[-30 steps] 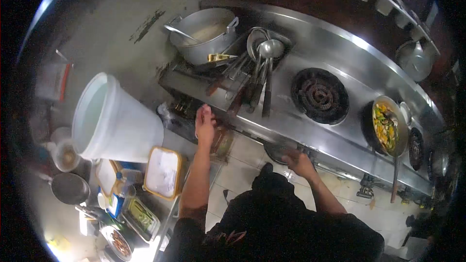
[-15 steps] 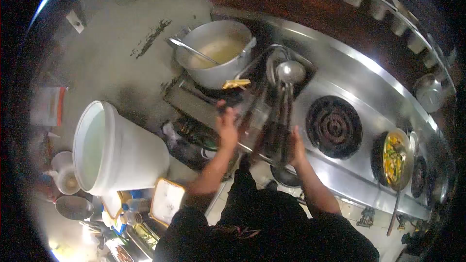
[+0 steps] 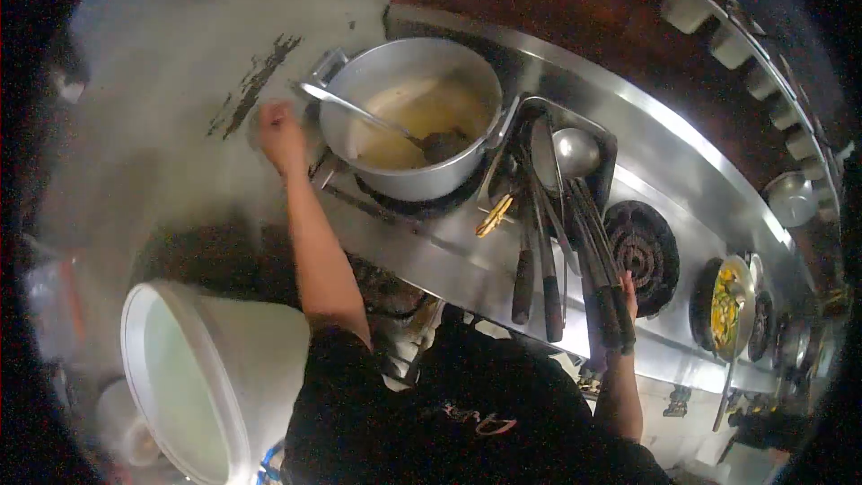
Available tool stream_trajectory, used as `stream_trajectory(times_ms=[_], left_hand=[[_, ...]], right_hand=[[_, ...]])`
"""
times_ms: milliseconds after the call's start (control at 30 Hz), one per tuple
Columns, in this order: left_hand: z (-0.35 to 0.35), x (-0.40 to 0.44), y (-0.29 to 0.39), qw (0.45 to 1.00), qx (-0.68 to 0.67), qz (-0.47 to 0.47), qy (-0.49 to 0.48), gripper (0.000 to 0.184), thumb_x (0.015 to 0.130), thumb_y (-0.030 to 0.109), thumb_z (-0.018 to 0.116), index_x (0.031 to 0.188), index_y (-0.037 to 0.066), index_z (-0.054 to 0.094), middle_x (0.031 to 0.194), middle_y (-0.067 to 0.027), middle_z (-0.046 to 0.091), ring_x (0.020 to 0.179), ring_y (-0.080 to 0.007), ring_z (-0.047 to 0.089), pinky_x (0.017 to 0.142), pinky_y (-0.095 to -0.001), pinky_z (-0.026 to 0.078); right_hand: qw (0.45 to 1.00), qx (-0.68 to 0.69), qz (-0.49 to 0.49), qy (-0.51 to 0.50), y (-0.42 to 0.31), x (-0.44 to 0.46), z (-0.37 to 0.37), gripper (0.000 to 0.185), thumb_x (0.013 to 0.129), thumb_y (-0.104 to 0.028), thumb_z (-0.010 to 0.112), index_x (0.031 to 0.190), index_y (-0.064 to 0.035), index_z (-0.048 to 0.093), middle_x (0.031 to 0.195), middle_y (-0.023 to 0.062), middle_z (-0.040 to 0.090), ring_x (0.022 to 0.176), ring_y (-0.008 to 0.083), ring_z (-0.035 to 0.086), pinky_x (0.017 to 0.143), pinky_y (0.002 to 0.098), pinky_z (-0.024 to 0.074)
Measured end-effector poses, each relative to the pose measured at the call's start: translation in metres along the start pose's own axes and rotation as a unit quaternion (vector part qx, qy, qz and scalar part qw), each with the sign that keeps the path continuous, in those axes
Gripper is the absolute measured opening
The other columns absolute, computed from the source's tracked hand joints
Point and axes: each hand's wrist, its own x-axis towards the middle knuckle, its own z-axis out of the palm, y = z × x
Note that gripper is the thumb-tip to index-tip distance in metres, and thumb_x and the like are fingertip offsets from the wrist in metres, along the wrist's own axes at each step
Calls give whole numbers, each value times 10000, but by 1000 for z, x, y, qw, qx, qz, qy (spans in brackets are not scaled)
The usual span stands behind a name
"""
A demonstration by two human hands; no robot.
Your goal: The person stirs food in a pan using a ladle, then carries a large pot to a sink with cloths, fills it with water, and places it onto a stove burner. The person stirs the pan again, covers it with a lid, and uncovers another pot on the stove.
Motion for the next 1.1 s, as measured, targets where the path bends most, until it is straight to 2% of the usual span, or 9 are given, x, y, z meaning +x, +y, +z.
stream_trajectory(times_ms=[100, 167, 267, 333, 433, 533, 833, 900, 1100], left_hand=[[62, 77, -76, 997, 8, -74, 16, 270, 810, 279, 576, 877, 19, 608, 762, -67, 599, 644, -178, 559, 530, -285, 430], [59, 72, -22, 896, -296, -318, -89, 231, 793, 234, 607, 825, 6, 615, 678, -57, 579, 571, -145, 526, 475, -260, 398], [70, 50, 27, 916, -359, -172, -54, 199, 768, 185, 645, 765, -12, 618, 635, -54, 572, 525, -135, 494, 468, -265, 384], [70, 41, 28, 982, -132, 103, -88, 167, 781, 163, 630, 802, -2, 637, 639, -35, 586, 571, -119, 515, 522, -263, 397], [69, 34, 55, 961, 66, 249, -102, 168, 787, 155, 620, 912, 45, 648, 680, -17, 603, 644, -88, 536, 615, -256, 420], [11, -2, 175, 959, -70, 135, -240, 186, 782, 163, 625, 925, 47, 648, 707, -31, 610, 654, -87, 540, 641, -246, 429], [-39, -25, 337, 897, -118, 395, -159, 171, 771, 132, 623, 931, 89, 665, 822, -34, 638, 731, -112, 571, 658, -247, 447], [-58, -52, 362, 871, -199, 400, -203, 183, 734, 114, 642, 914, 99, 670, 828, -41, 634, 761, -144, 583, 668, -267, 452], [-58, -154, 373, 590, -215, 704, -333, 191, 638, 134, 666, 828, 133, 644, 864, -45, 597, 917, -238, 539, 819, -413, 429]], right_hand=[[995, 54, -43, 74, 12, -18, 22, 498, 884, -422, 444, 1150, -5, 505, 1074, 155, 580, 899, 243, 592, 747, 351, 505], [998, 39, 0, 45, 14, -18, -29, 477, 884, -398, 458, 1161, -10, 483, 1051, 151, 577, 895, 243, 582, 757, 353, 502], [992, -57, -69, 86, 29, -30, -35, 430, 895, -335, 468, 1196, -31, 418, 979, 133, 572, 825, 232, 572, 741, 343, 501], [980, -118, -111, 117, 33, -35, -27, 441, 895, -346, 466, 1200, -32, 415, 987, 129, 576, 818, 223, 577, 731, 337, 504], [975, -141, -101, 141, 23, -34, 1, 494, 872, -423, 477, 1134, -5, 504, 982, 120, 604, 808, 231, 599, 723, 345, 511], [989, -27, -35, 139, 9, -32, 32, 522, 863, -440, 486, 1116, 16, 526, 972, 117, 616, 809, 237, 607, 738, 354, 508], [973, -134, -72, 172, 2, -16, -50, 458, 858, -399, 531, 1050, 14, 577, 965, 77, 616, 857, 149, 569, 792, 273, 444], [978, -114, -88, 154, -1, -30, -16, 469, 865, -401, 514, 1077, 14, 565, 1014, 88, 598, 897, 173, 566, 821, 301, 441], [982, -108, -61, 143, -6, -45, -57, 497, 881, -430, 458, 1125, -2, 524, 1019, 102, 590, 878, 205, 570, 779, 317, 459]])
